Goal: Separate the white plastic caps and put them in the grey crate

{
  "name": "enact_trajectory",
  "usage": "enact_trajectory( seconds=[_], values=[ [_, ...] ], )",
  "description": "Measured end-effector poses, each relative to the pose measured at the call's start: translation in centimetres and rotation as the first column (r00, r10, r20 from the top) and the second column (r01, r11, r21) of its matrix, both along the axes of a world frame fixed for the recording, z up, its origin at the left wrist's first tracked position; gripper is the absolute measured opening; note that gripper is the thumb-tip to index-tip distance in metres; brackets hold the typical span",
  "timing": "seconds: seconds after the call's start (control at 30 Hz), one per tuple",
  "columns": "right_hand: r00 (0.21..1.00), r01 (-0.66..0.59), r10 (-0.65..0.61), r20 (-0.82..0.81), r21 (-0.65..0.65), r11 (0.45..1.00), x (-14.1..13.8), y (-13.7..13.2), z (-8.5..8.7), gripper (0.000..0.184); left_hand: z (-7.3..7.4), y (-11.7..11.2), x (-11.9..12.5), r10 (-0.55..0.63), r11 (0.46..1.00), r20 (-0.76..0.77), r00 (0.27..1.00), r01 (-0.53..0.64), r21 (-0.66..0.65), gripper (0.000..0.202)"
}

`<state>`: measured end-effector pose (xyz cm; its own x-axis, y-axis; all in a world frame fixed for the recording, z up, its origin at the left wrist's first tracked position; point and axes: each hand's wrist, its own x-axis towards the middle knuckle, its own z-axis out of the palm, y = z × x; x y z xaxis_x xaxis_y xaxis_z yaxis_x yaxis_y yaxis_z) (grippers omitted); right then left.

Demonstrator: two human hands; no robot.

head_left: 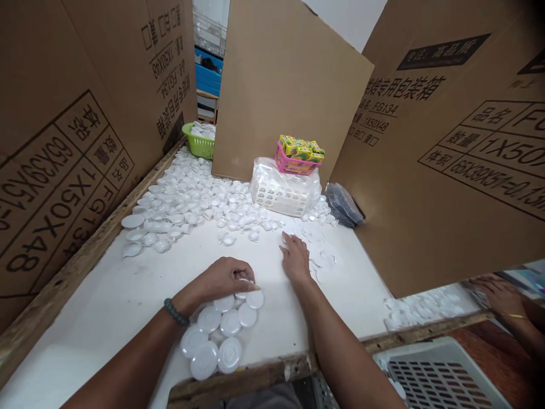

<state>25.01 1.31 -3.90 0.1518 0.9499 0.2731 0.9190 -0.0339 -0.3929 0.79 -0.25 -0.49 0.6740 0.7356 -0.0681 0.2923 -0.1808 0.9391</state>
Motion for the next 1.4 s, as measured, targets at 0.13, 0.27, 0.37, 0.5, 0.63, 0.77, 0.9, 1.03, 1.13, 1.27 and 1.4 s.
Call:
enact_trajectory(
  seconds=[0.13,0.27,0.37,0.5,0.63,0.77,0.9,1.03,1.13,1.27,1.4],
  values=[
    [0.978,-0.184,0.187,-0.092,0.041,0.982,-1.8,-0.4,0.0,0.048,0.1,0.1,-0.2,-0.022,0.997,0.015,1.000,0.023,-0.075,0.022],
    [0.882,-0.331,0.324,-0.343,0.038,0.943,-3.9,-1.0,0.7,0.057,0.0,0.4,-0.3,0.138,0.990,0.007,0.990,-0.138,-0.012,0.024],
    [0.833,-0.365,0.341,-0.436,0.030,0.930,-4.4,-1.2,1.3,0.058,-0.3,0.8,-0.4,0.272,0.958,-0.035,0.962,-0.267,0.107,0.024],
    [0.908,-0.378,0.362,-0.214,-0.041,0.925,-3.3,-1.3,1.5,0.036,-1.0,1.2,-0.4,0.349,0.919,-0.016,0.937,-0.339,0.199,0.026],
    [0.954,-0.299,0.298,-0.032,-0.049,0.953,-2.4,-1.4,1.5,0.017,-1.5,1.4,-0.4,0.367,0.914,-0.029,0.930,-0.355,0.195,0.026],
    [0.895,-0.433,0.433,0.110,-0.024,0.901,-3.7,-1.4,1.7,0.032,-1.5,1.4,-0.5,0.375,0.909,-0.030,0.927,-0.361,0.211,0.023],
    [0.857,-0.494,0.494,0.149,-0.043,0.869,-5.3,-1.4,2.0,0.030,-1.6,1.4,-0.5,0.421,0.896,-0.049,0.906,-0.407,0.177,0.028],
    [0.934,-0.332,0.327,-0.145,-0.016,0.943,-6.0,-1.9,1.9,0.031,-2.0,1.4,-0.4,0.449,0.883,-0.058,0.892,-0.433,0.184,0.034],
    [0.911,-0.313,0.279,-0.304,-0.068,0.947,-6.5,-2.3,1.9,0.032,-2.1,1.3,-0.2,0.465,0.865,-0.062,0.883,-0.438,0.243,0.039],
    [0.933,-0.321,0.323,-0.159,0.038,0.946,-7.0,-1.8,2.6,0.027,-1.8,1.1,-0.1,0.453,0.862,-0.102,0.886,-0.407,0.302,0.038],
    [0.875,-0.482,0.481,-0.050,-0.014,0.876,-7.5,-0.1,3.6,0.033,-1.5,0.9,0.0,0.443,0.864,-0.138,0.886,-0.380,0.330,0.034]
  ],
)
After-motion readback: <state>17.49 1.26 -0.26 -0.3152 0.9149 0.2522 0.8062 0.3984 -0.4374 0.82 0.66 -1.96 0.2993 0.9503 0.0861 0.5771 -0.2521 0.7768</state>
